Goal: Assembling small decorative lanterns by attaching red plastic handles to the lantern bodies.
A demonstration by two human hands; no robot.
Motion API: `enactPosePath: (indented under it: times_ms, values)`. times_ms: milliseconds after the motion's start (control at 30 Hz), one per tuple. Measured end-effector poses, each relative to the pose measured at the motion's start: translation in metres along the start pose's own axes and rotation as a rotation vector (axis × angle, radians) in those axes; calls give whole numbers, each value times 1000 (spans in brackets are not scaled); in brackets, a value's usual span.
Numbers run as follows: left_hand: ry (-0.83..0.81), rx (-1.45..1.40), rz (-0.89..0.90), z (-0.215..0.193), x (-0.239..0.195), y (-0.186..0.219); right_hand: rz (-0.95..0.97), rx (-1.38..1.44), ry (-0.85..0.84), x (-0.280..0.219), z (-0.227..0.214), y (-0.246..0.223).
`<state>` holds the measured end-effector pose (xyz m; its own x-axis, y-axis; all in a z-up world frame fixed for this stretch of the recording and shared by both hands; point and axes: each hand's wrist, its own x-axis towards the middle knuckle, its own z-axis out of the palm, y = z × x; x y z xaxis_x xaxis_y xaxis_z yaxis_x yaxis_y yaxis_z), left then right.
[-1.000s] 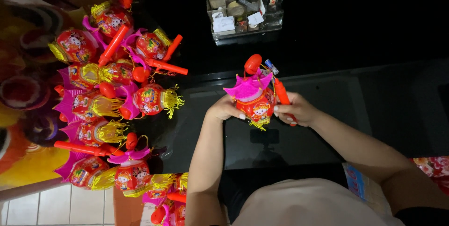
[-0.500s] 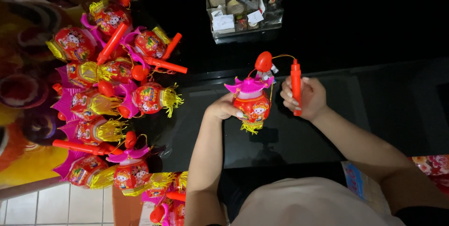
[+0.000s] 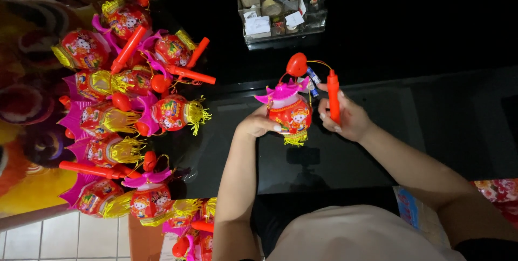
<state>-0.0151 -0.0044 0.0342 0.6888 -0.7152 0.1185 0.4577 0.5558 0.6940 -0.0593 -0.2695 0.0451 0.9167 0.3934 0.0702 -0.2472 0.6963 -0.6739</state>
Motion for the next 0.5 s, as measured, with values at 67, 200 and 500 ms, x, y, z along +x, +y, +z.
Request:
enactPosePath:
  times_ms: [67,200,500]
  values:
    - [24,1,13,1,0,1,-2,-18,-7,-1,-2,2]
    - [42,-3,21,-5,-2,-2,-7,-31,-23,-1,-7,3]
    - [51,141,-69,23,3,2,-100,-298,76,-4,-30,32]
